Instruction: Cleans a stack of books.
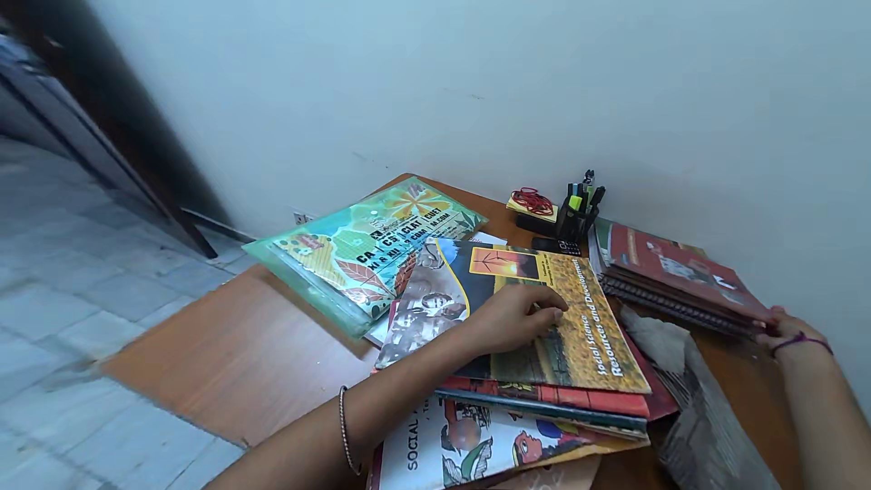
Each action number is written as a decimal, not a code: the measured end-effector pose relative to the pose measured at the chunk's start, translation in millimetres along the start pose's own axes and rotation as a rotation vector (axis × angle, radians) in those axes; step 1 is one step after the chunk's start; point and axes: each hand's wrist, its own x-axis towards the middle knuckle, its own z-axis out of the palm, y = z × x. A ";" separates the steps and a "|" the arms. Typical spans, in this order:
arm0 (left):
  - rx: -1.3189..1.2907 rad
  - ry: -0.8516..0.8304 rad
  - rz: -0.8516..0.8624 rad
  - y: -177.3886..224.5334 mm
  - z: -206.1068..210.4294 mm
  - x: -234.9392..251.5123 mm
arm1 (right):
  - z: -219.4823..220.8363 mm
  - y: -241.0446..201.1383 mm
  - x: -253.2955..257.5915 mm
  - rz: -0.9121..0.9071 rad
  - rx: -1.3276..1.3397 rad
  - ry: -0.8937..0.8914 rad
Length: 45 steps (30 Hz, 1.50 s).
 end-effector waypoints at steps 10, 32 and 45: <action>0.038 -0.009 0.004 1.6 0.5 0.8 | -1.3 46.4 75.3 0.365 -0.029 0.354; 0.062 0.003 0.037 0.0 1.2 1.5 | 42.1 23.0 78.0 0.377 -0.566 0.391; 0.092 -0.002 0.056 0.3 0.4 0.0 | 75.1 36.2 23.1 -0.355 -0.979 -0.409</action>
